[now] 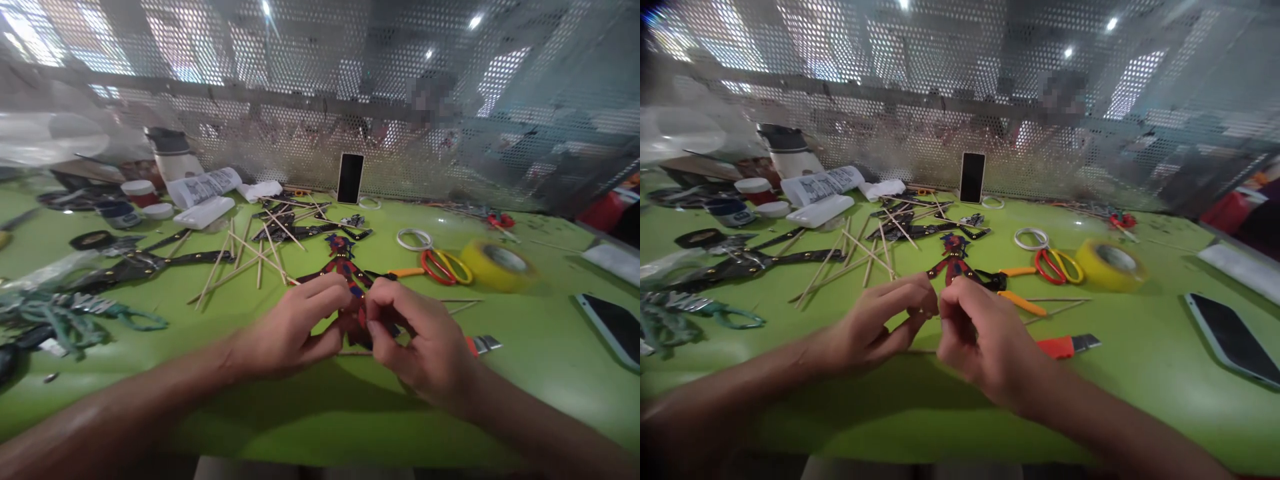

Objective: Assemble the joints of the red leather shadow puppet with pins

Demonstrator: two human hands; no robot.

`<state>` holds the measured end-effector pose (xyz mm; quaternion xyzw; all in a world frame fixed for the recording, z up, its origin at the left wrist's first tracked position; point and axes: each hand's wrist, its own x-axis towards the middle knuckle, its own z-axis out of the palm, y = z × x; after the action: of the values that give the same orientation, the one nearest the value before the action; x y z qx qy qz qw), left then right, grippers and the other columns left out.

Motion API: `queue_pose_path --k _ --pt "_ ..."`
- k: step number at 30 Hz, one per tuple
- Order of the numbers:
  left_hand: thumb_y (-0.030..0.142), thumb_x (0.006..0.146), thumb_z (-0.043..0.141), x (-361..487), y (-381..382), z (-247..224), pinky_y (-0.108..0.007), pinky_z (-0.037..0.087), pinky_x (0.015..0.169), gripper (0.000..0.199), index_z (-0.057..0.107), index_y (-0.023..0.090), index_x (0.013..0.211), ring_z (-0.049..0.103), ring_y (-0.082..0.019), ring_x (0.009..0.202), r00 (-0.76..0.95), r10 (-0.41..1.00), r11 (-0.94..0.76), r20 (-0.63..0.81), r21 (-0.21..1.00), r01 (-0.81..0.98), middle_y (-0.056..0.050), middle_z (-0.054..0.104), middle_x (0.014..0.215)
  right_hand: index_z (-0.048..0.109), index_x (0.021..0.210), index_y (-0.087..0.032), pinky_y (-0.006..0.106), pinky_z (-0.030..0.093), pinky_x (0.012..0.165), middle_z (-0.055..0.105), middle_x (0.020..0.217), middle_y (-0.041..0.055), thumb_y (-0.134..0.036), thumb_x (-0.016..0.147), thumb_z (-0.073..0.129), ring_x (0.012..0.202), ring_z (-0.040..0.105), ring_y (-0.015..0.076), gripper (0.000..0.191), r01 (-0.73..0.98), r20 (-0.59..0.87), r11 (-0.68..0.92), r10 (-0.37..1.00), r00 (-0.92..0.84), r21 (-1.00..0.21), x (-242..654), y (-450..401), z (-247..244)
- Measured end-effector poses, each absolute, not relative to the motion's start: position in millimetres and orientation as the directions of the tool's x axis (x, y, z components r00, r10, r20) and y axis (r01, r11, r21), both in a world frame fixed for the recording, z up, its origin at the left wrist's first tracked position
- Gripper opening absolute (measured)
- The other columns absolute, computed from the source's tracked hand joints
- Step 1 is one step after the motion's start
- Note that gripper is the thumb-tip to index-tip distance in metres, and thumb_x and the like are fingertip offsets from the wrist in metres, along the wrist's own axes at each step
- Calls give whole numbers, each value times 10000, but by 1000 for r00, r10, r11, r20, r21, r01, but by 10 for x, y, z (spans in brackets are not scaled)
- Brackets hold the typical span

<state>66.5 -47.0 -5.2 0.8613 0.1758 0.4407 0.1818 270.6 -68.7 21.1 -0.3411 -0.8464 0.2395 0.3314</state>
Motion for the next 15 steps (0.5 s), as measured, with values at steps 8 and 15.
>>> queue_pose_path --k 8,15 --pt "53 941 515 677 -489 -16 -179 456 697 112 607 113 964 539 -95 773 549 484 -844 681 529 88 -46 585 854 456 883 -214 209 384 567 498 755 -41 -69 851 519 615 449 80 161 445 556 765 645 -525 -467 2700 -706 175" --pt "44 940 520 683 -483 2 -167 451 712 107 600 107 907 540 -86 785 556 496 -829 666 554 76 -38 580 855 454 873 -215 210 384 569 499 757 -32 -77 881 477 623 450 85 140 497 634 813 561 -533 -301 2658 -699 207"
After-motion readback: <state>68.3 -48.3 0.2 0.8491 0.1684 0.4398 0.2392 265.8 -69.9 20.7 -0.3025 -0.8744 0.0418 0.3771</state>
